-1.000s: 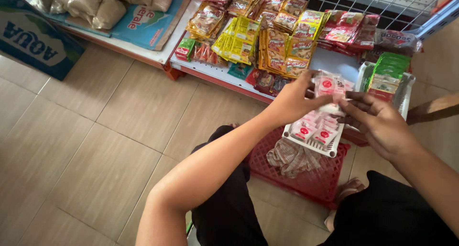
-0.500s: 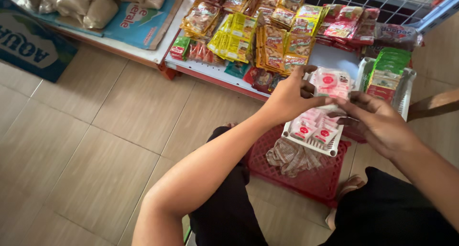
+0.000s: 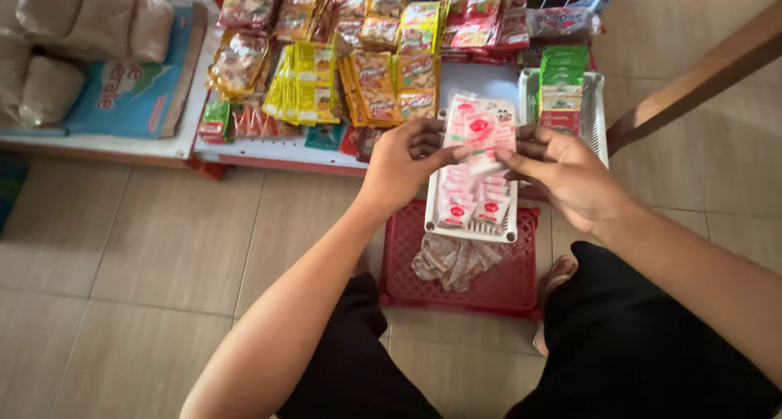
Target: The person sits on a low stool and organizes small snack packets from a white basket onto a red crate. They handle pink-wrapped items and yellow instant noodle packets, placing them into neat stacks on the crate.
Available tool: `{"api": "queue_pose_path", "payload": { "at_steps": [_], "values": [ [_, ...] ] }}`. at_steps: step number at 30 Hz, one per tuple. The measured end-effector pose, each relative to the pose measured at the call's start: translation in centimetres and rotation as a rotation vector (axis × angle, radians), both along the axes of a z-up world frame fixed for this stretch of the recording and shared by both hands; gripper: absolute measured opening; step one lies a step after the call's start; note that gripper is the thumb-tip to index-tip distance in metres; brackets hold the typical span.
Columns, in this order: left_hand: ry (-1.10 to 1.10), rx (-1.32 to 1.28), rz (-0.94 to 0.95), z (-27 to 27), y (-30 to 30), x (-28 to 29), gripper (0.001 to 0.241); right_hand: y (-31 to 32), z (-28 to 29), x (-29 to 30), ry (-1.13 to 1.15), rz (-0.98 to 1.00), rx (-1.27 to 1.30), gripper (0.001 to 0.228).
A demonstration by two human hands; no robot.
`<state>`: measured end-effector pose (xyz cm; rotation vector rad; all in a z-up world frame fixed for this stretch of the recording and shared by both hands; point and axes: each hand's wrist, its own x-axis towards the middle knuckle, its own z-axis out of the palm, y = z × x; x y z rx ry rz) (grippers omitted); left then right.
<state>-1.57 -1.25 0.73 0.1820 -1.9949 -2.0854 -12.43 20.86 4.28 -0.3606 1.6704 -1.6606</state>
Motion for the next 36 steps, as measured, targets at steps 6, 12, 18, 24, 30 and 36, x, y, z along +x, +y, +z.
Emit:
{"api": "queue_pose_path", "payload": {
  "at_steps": [6,12,18,24,30,36],
  "values": [
    [-0.046,-0.034,0.075,0.1,0.2,-0.6,0.048,1.7,-0.5,-2.6,0.032,-0.203,-0.076,0.027],
    [-0.06,0.001,0.023,-0.8,1.1,-1.3,0.062,2.2,-0.2,-1.6,0.085,-0.102,-0.081,0.037],
    [-0.099,0.035,0.077,-2.1,3.2,-2.1,0.053,2.5,1.5,0.4,0.074,-0.023,-0.109,0.04],
    [0.004,0.076,-0.129,-2.5,4.1,-2.6,0.038,2.0,1.9,0.4,0.226,0.019,0.013,0.024],
    [-0.121,0.659,-0.246,-0.4,4.6,-2.6,0.04,2.1,1.7,0.0,0.735,-0.013,0.124,0.04],
    [-0.064,0.399,-0.209,1.5,4.1,-3.0,0.043,2.4,2.0,-1.1,0.948,-0.094,0.154,0.072]
  ]
}}
